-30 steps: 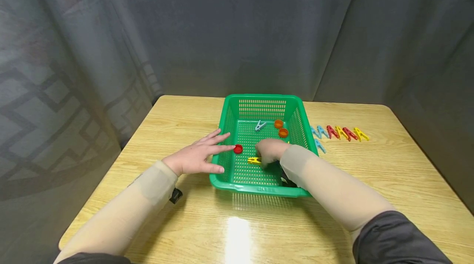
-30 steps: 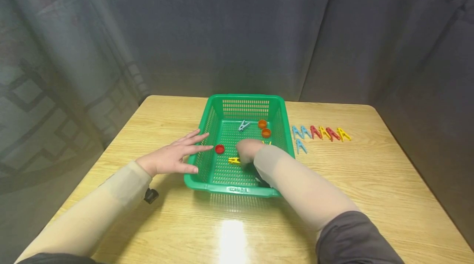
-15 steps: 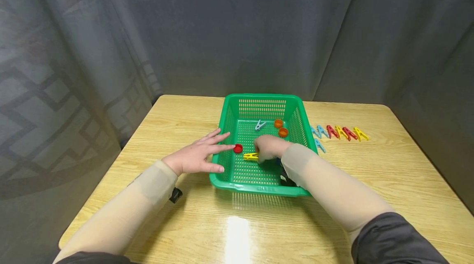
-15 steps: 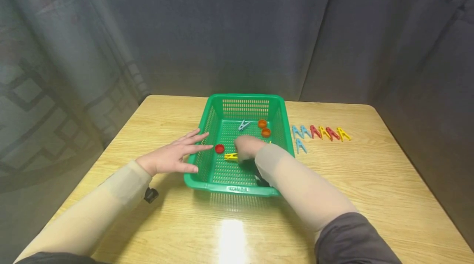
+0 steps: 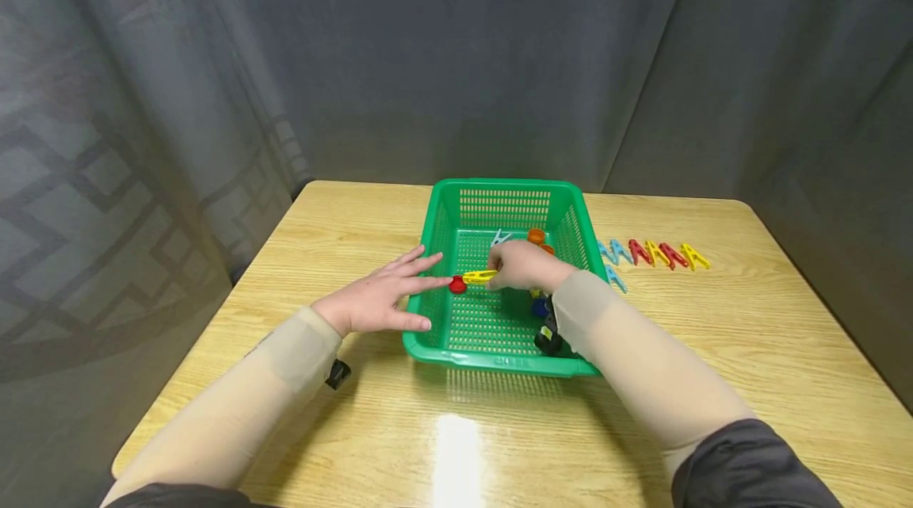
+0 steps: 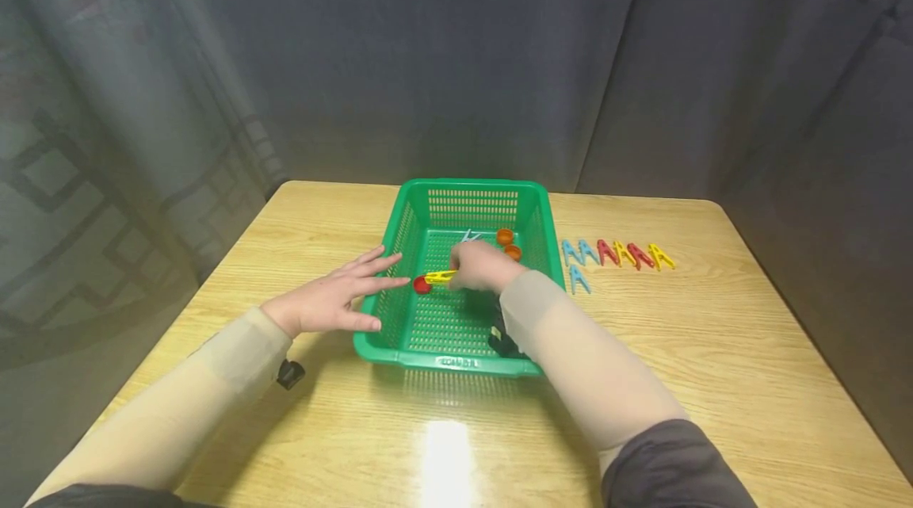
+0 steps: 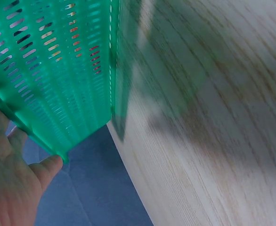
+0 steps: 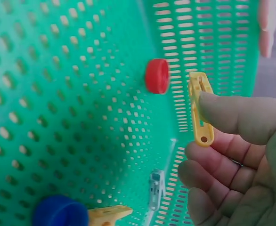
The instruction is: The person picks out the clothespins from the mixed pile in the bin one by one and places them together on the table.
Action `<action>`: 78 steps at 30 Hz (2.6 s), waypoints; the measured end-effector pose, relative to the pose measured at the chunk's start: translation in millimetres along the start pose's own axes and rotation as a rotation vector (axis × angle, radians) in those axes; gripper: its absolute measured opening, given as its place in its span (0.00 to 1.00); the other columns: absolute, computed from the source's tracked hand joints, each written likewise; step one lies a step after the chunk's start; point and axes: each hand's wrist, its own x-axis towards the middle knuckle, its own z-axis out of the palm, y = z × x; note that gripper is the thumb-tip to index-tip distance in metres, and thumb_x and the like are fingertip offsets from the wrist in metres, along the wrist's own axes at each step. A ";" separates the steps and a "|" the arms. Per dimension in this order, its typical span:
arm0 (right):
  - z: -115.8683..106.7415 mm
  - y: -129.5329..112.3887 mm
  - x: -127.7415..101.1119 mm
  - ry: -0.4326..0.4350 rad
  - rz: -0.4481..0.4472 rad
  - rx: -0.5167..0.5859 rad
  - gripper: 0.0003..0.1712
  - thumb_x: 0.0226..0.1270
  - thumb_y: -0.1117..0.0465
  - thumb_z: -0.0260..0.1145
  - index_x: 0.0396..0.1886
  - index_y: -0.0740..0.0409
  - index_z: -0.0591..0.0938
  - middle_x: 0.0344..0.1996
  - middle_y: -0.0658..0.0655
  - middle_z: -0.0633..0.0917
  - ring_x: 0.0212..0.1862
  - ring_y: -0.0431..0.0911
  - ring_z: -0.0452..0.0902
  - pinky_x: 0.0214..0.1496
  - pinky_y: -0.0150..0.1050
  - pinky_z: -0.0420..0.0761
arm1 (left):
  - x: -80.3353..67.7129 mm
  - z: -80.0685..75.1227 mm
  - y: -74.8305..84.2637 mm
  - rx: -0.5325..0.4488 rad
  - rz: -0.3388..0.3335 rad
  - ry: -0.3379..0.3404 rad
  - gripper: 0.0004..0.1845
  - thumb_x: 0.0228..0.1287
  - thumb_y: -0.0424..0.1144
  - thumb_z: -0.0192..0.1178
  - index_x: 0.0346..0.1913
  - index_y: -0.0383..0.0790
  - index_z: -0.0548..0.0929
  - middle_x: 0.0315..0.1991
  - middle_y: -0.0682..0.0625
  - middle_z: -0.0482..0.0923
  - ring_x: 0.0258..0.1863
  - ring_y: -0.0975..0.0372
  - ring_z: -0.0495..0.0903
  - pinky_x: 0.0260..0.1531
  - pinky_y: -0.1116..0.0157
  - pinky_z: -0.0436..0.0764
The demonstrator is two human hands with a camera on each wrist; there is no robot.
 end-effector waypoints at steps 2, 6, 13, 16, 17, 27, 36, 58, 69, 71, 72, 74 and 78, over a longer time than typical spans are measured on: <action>-3.0 -0.4 -1.5 0.025 -0.007 0.030 0.13 0.60 0.56 0.71 0.41 0.57 0.81 0.37 0.53 0.80 0.36 0.48 0.73 0.39 0.42 0.75 | 0.0 0.4 -0.2 -0.002 0.003 0.001 0.37 0.61 0.62 0.59 0.73 0.61 0.62 0.77 0.57 0.41 0.75 0.60 0.30 0.68 0.42 0.49; -8.3 -0.1 -3.5 0.087 -0.035 0.067 0.16 0.61 0.56 0.70 0.45 0.59 0.82 0.40 0.54 0.81 0.38 0.48 0.74 0.42 0.43 0.76 | 0.2 0.5 -0.4 -0.004 0.006 0.003 0.37 0.61 0.61 0.59 0.73 0.61 0.62 0.78 0.55 0.42 0.75 0.59 0.30 0.67 0.41 0.49; -18.7 -1.2 -6.1 0.192 -0.032 0.179 0.19 0.63 0.53 0.69 0.49 0.57 0.82 0.43 0.54 0.82 0.42 0.49 0.76 0.45 0.46 0.78 | -0.2 -1.3 0.8 -0.002 0.002 -0.003 0.37 0.61 0.61 0.60 0.73 0.60 0.62 0.77 0.57 0.41 0.75 0.59 0.30 0.68 0.42 0.48; -23.3 -1.0 -7.8 0.228 -0.033 0.227 0.20 0.63 0.52 0.68 0.50 0.58 0.82 0.44 0.55 0.81 0.43 0.49 0.76 0.45 0.46 0.77 | -0.4 -1.2 1.2 -0.001 0.002 -0.005 0.37 0.61 0.60 0.60 0.73 0.60 0.62 0.77 0.60 0.39 0.75 0.58 0.30 0.68 0.42 0.48; -24.9 -0.8 -8.4 0.238 -0.031 0.240 0.20 0.64 0.52 0.68 0.51 0.58 0.82 0.44 0.55 0.81 0.44 0.50 0.75 0.46 0.46 0.76 | -0.3 -1.0 1.3 -0.001 0.003 -0.006 0.37 0.61 0.60 0.60 0.73 0.60 0.62 0.77 0.60 0.39 0.75 0.58 0.30 0.68 0.42 0.48; -40.8 2.0 -17.8 0.299 0.016 0.281 0.23 0.64 0.49 0.67 0.54 0.57 0.79 0.47 0.55 0.80 0.44 0.52 0.74 0.45 0.46 0.77 | 0.8 -0.9 2.2 -0.002 0.016 0.000 0.37 0.62 0.58 0.61 0.72 0.57 0.64 0.77 0.52 0.43 0.76 0.54 0.32 0.67 0.39 0.48; -59.0 3.5 -32.9 0.376 0.004 0.265 0.22 0.64 0.51 0.68 0.52 0.59 0.80 0.43 0.57 0.81 0.41 0.51 0.74 0.45 0.45 0.76 | 0.1 -1.4 1.4 0.014 0.023 0.001 0.38 0.61 0.61 0.59 0.73 0.58 0.63 0.77 0.52 0.43 0.76 0.53 0.32 0.67 0.40 0.48; -86.9 49.5 -84.0 0.592 0.141 0.256 0.28 0.65 0.42 0.64 0.51 0.61 0.79 0.44 0.61 0.79 0.42 0.54 0.70 0.43 0.47 0.72 | 1.3 0.4 -0.3 -0.001 0.022 0.009 0.38 0.61 0.57 0.62 0.73 0.57 0.63 0.77 0.52 0.43 0.76 0.55 0.32 0.67 0.40 0.47; -82.7 81.3 -104.8 0.665 0.245 0.315 0.34 0.65 0.38 0.60 0.53 0.64 0.76 0.45 0.61 0.76 0.40 0.52 0.68 0.32 0.38 0.73 | 0.5 0.7 -0.1 0.000 0.028 0.015 0.38 0.61 0.59 0.61 0.73 0.58 0.63 0.77 0.53 0.43 0.76 0.55 0.32 0.67 0.40 0.49; -79.3 87.5 -107.3 0.671 0.268 0.310 0.35 0.66 0.37 0.59 0.54 0.64 0.76 0.45 0.61 0.76 0.39 0.52 0.68 0.30 0.36 0.73 | 0.4 0.4 0.1 0.006 0.030 0.017 0.38 0.61 0.60 0.61 0.73 0.58 0.63 0.77 0.52 0.44 0.76 0.54 0.33 0.67 0.40 0.49; -77.4 90.7 -108.3 0.673 0.280 0.308 0.35 0.66 0.37 0.59 0.54 0.65 0.76 0.44 0.61 0.76 0.38 0.52 0.68 0.29 0.37 0.73 | 0.4 0.3 0.2 0.007 0.031 0.017 0.38 0.61 0.60 0.61 0.73 0.57 0.63 0.77 0.51 0.44 0.76 0.54 0.32 0.67 0.40 0.49; -73.0 97.0 -109.9 0.679 0.298 0.305 0.35 0.67 0.38 0.59 0.54 0.66 0.76 0.44 0.62 0.76 0.38 0.52 0.68 0.28 0.37 0.72 | 0.4 0.0 0.2 0.004 0.028 0.017 0.38 0.61 0.60 0.61 0.73 0.58 0.63 0.77 0.51 0.44 0.76 0.55 0.32 0.67 0.40 0.49; -63.1 109.5 -111.5 0.696 0.332 0.312 0.34 0.67 0.41 0.60 0.55 0.68 0.76 0.43 0.63 0.75 0.37 0.51 0.67 0.27 0.36 0.71 | 0.5 0.2 0.4 -0.004 0.017 0.012 0.38 0.61 0.58 0.62 0.72 0.58 0.64 0.77 0.53 0.43 0.76 0.57 0.31 0.67 0.41 0.49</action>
